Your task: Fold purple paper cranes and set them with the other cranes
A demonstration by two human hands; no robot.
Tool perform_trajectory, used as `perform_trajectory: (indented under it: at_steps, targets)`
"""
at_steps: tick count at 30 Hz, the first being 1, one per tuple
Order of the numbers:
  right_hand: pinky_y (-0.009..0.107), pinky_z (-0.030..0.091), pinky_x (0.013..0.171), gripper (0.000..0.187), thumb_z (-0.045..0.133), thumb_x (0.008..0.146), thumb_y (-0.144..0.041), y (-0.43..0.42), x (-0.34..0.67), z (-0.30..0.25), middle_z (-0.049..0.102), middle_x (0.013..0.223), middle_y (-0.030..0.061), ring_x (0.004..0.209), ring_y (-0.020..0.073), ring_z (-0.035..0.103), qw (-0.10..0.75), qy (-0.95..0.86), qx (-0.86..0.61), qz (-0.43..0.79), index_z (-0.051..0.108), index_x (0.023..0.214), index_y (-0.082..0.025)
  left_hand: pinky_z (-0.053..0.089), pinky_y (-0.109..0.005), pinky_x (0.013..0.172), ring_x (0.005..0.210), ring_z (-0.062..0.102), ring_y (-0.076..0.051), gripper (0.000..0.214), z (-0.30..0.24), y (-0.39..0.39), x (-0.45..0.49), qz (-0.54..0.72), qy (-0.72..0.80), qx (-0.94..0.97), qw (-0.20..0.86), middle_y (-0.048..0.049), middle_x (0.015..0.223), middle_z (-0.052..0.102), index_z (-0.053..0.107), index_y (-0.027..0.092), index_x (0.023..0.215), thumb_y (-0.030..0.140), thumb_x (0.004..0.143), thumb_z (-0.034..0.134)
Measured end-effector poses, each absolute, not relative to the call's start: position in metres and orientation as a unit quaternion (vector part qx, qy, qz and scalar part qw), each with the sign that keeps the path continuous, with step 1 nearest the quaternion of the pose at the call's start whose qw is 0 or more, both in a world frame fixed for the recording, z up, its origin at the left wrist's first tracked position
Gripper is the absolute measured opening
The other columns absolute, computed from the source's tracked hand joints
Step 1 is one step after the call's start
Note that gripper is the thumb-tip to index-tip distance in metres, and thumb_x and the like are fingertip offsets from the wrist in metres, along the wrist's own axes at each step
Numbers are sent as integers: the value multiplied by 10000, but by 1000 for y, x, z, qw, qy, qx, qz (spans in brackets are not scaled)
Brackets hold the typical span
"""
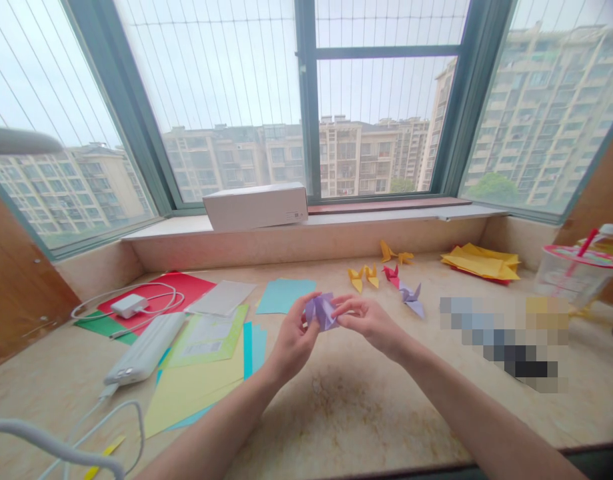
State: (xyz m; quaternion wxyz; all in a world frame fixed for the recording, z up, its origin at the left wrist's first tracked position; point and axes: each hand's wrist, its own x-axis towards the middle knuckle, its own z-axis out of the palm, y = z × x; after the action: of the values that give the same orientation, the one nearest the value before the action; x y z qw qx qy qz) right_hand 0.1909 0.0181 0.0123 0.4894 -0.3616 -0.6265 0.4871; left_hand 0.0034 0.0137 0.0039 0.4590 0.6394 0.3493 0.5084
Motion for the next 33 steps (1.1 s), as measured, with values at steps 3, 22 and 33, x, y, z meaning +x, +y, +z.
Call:
perform_trajectory:
  at_steps: [3, 22, 33]
  targets:
    - [414, 486, 957, 73, 691, 742, -213, 16, 189, 11, 624, 1158, 87, 1038, 240, 649, 490, -654, -378, 434, 758, 760, -189, 544, -267, 721, 911, 657, -180, 321, 3, 13, 2, 509, 365, 658, 417, -107, 1183, 634, 547, 189, 1164, 201, 850, 610]
    - [378, 522, 818, 381, 628, 772, -229, 5, 175, 10, 679, 1037, 65, 928, 228, 675, 488, -606, -368, 508, 521, 1138, -207, 523, -367, 833, 985, 626, -235, 118, 3, 17, -15, 464, 336, 816, -75, -101, 1114, 657, 574, 192, 854, 79, 888, 569]
    - [406, 535, 853, 539, 686, 827, -410, 2, 174, 16, 663, 1185, 101, 1033, 252, 658, 505, -586, -327, 543, 488, 1297, -238, 470, -381, 869, 1010, 608, -234, 139, 13, 9, -14, 436, 316, 823, -183, -81, 1091, 690, 602, 199, 831, 97, 918, 565]
